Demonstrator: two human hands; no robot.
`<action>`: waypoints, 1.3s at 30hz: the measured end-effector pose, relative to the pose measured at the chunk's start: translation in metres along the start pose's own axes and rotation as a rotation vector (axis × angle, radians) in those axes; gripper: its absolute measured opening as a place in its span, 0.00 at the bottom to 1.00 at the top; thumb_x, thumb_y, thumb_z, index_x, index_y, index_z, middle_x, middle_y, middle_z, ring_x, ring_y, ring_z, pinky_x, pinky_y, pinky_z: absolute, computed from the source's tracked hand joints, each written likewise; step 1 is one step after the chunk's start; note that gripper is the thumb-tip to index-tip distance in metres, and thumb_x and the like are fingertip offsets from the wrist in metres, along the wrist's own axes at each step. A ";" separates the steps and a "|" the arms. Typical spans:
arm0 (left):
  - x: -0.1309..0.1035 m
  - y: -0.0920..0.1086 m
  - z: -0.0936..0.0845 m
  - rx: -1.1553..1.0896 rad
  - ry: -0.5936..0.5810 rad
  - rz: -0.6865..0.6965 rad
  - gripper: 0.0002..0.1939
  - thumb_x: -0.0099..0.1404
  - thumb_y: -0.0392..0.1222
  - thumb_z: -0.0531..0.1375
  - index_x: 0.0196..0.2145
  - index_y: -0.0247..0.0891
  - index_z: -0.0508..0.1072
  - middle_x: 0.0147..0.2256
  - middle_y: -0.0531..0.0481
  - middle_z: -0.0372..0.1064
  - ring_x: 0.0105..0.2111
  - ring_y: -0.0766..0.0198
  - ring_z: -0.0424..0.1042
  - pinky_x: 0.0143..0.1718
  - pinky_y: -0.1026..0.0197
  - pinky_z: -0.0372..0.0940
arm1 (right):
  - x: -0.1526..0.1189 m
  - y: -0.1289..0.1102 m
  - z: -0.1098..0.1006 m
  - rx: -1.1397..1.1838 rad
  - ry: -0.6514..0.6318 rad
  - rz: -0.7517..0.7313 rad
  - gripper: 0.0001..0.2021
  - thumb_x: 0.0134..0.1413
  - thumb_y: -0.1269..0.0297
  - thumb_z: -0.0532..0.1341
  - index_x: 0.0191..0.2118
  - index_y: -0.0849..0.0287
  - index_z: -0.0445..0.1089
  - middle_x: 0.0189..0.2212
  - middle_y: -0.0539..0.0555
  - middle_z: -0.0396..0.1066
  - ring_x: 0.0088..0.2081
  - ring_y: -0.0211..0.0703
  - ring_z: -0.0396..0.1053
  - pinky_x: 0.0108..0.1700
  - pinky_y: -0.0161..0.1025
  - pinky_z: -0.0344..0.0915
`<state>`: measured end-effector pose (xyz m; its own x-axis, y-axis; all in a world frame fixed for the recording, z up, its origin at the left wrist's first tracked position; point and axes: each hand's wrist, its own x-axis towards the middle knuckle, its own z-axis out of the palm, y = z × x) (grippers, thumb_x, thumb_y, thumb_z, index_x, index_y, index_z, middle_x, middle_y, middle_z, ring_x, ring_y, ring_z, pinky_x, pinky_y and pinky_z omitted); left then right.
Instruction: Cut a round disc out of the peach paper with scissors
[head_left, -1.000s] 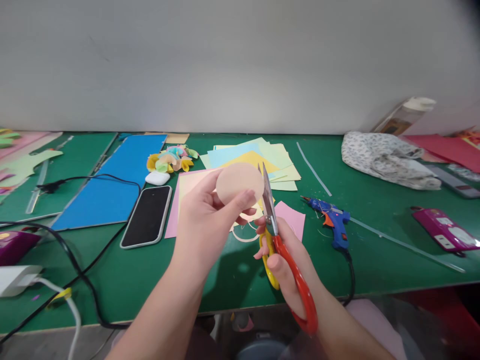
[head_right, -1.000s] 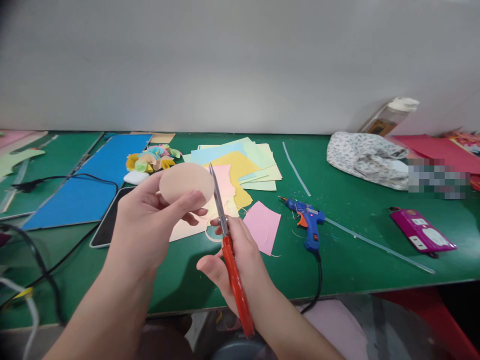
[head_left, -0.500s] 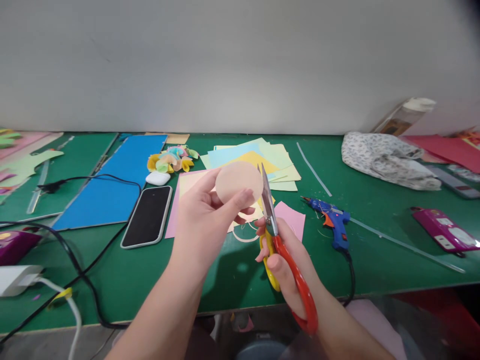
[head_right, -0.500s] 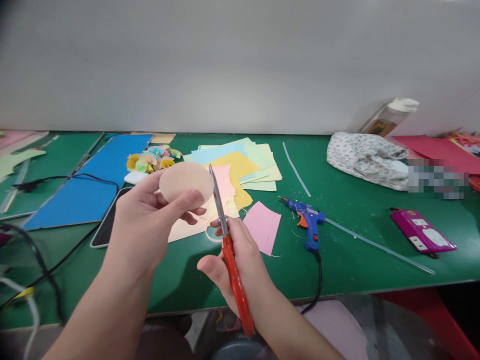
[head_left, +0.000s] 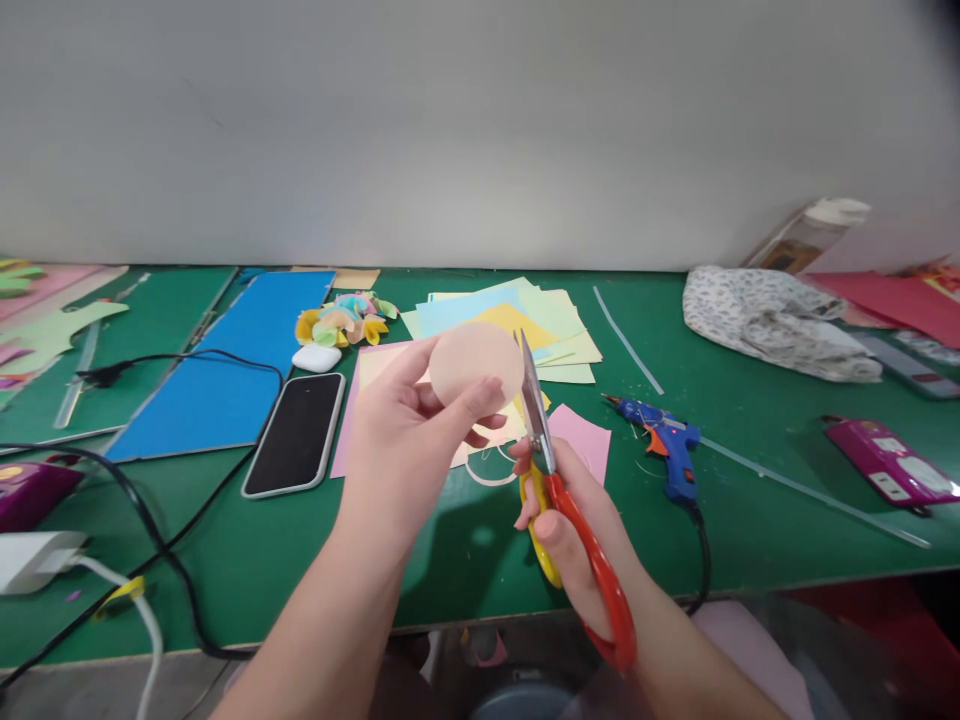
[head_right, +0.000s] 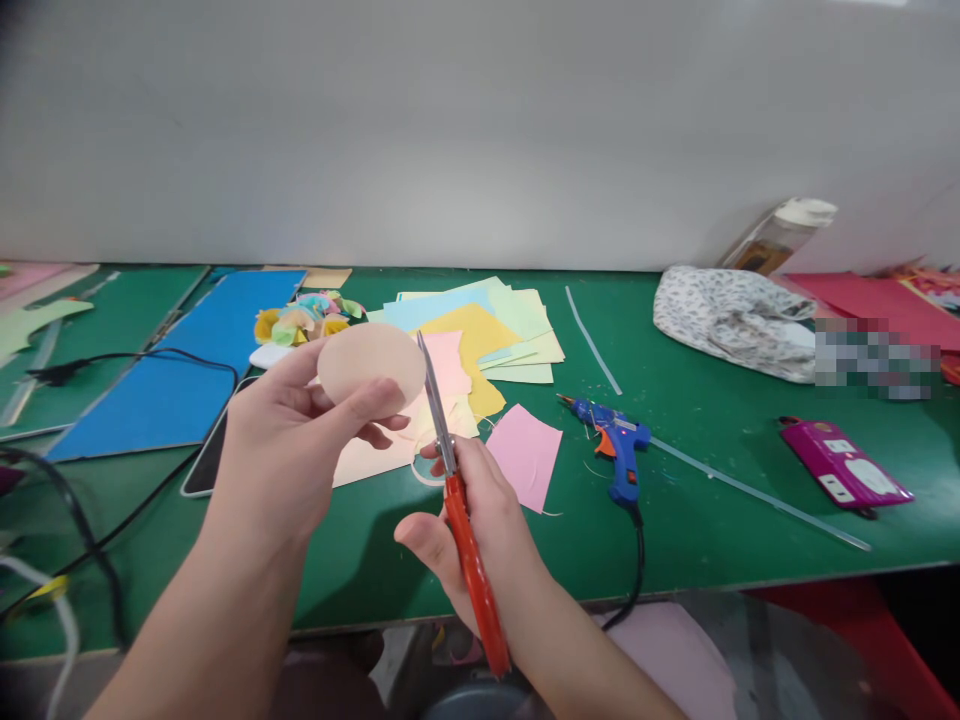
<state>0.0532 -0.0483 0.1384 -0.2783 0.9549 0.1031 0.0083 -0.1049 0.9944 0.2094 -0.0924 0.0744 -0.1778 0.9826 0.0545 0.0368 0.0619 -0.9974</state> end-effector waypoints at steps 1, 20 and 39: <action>-0.001 0.002 0.001 -0.001 0.007 -0.006 0.19 0.56 0.44 0.75 0.44 0.37 0.83 0.28 0.54 0.80 0.23 0.63 0.80 0.21 0.68 0.73 | 0.000 0.000 0.000 -0.003 0.002 0.001 0.39 0.55 0.21 0.62 0.54 0.51 0.74 0.43 0.53 0.71 0.30 0.41 0.65 0.39 0.44 0.69; -0.003 0.010 0.000 0.031 0.022 -0.043 0.22 0.57 0.45 0.75 0.49 0.37 0.83 0.29 0.52 0.81 0.25 0.59 0.82 0.24 0.64 0.76 | 0.000 -0.004 0.001 -0.021 -0.004 0.018 0.39 0.54 0.19 0.62 0.52 0.52 0.73 0.36 0.51 0.68 0.37 0.48 0.69 0.44 0.46 0.70; -0.004 0.010 -0.001 -0.008 0.049 -0.021 0.20 0.57 0.42 0.75 0.47 0.37 0.83 0.28 0.53 0.81 0.23 0.63 0.81 0.23 0.67 0.73 | 0.001 0.002 -0.004 -0.028 -0.005 0.006 0.36 0.57 0.22 0.62 0.52 0.51 0.74 0.41 0.52 0.70 0.28 0.38 0.63 0.34 0.41 0.68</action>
<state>0.0536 -0.0531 0.1476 -0.3255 0.9421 0.0805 -0.0055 -0.0870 0.9962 0.2131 -0.0908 0.0729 -0.1820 0.9821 0.0487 0.0650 0.0614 -0.9960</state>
